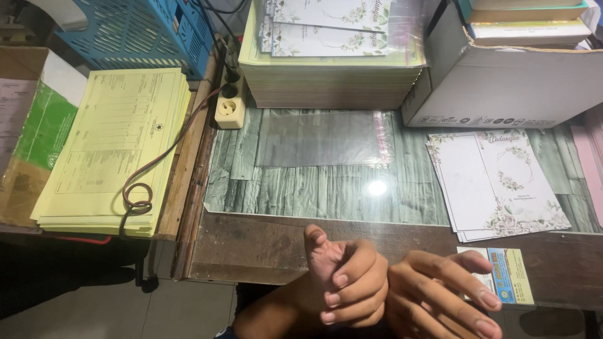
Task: The person folds paper invitation cards and places them into individual plastic sleeves by hand at a desk.
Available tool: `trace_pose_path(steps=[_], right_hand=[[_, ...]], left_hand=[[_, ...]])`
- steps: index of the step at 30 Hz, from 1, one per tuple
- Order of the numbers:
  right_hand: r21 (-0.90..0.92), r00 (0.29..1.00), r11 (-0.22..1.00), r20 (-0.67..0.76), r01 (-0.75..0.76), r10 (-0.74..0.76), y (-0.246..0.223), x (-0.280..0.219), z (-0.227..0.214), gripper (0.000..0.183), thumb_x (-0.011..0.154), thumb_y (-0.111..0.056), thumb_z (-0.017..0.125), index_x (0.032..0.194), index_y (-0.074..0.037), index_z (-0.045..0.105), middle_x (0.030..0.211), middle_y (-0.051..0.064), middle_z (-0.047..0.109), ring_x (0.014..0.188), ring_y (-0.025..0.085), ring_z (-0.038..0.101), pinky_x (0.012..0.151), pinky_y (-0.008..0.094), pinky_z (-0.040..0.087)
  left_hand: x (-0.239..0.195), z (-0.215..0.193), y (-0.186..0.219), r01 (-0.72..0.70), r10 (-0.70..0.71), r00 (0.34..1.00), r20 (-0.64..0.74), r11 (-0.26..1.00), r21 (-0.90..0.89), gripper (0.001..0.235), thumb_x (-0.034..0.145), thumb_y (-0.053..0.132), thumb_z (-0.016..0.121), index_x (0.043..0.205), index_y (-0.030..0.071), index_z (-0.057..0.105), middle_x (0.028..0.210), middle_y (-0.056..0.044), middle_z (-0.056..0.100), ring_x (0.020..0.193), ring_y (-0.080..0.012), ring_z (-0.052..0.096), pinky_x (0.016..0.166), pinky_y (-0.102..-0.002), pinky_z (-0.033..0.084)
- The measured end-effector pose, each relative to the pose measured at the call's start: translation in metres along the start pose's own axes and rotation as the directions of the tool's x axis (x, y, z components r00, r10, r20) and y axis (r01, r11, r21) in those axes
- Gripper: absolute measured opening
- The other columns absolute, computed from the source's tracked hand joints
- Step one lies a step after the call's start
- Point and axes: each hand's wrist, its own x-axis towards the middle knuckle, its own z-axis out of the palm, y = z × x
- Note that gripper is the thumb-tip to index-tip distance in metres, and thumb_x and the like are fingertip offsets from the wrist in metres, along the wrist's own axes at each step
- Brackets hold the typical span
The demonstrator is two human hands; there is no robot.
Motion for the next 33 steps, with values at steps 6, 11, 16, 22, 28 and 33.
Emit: trace_pose_path(steps=[6,11,16,22,28,33], right_hand=[[-0.656,0.931,0.706,-0.365,-0.266,0.012,-0.061,0.02,0.06,0.036,0.1,-0.025,0.053,0.114,0.002,0.073,0.087,0.011,0.078,0.07,0.028,0.075,0.078,0.043,0.055],[-0.711,0.805,-0.388,-0.567,-0.586,-0.175,-0.084,0.018,0.133,0.027,0.096,-0.02,0.054,0.106,-0.004,0.073,0.087,0.011,0.074,0.078,0.027,0.077,0.079,0.04,0.063],[0.423,0.534,-0.803,-0.6,-0.42,-0.595,-0.126,0.027,0.165,0.04,0.082,-0.028,0.07,0.12,-0.013,0.073,0.119,0.004,0.079,0.106,0.016,0.077,0.075,0.029,0.068],[0.8,0.202,-0.438,-0.388,-0.411,-0.899,-0.147,0.025,0.132,0.089,0.08,-0.06,0.059,0.156,-0.019,0.037,0.166,0.013,0.028,0.153,0.036,0.022,0.117,0.063,0.03],[0.899,0.1,-0.382,-0.369,-0.214,-0.924,-0.149,0.01,0.123,0.098,0.08,-0.075,0.05,0.16,-0.024,0.027,0.168,0.013,0.025,0.152,0.038,0.029,0.11,0.063,0.045],[0.906,0.185,-0.385,-0.353,-0.179,-0.917,-0.14,0.011,0.123,0.072,0.096,-0.043,0.052,0.159,-0.014,0.033,0.142,0.014,0.058,0.123,0.035,0.06,0.089,0.054,0.061]], left_hand=[[0.012,0.01,0.019,-0.111,0.331,0.931,-0.152,0.655,0.747,0.029,0.098,0.031,0.053,0.097,0.004,0.063,0.081,-0.007,0.065,0.075,-0.0205,0.067,0.071,-0.029,0.054],[0.001,0.069,0.059,0.397,0.347,0.9,-0.263,-0.404,0.824,0.016,0.096,0.022,0.058,0.102,0.008,0.064,0.092,-0.006,0.068,0.084,-0.0168,0.068,0.079,-0.029,0.059],[-0.022,0.071,0.133,0.518,0.432,0.821,-0.374,-0.839,0.166,0.018,0.094,0.019,0.068,0.109,0.008,0.07,0.099,-0.006,0.074,0.094,-0.0172,0.072,0.085,-0.029,0.064],[-0.048,0.018,0.193,0.642,0.602,0.752,-0.268,-0.761,0.092,0.018,0.093,0.021,0.068,0.108,0.011,0.067,0.102,-0.005,0.064,0.078,-0.0211,0.068,0.071,-0.033,0.053],[-0.059,-0.008,0.209,0.328,0.341,0.928,-0.148,-0.938,-0.109,0.033,0.088,0.021,0.077,0.117,0.007,0.069,0.12,-0.009,0.066,0.123,-0.0309,0.06,0.103,-0.05,0.048],[-0.068,-0.013,0.216,0.362,0.364,0.913,-0.183,-0.931,-0.044,0.043,0.086,0.029,0.081,0.121,0.006,0.069,0.122,-0.008,0.067,0.127,-0.0338,0.06,0.107,-0.051,0.043]])
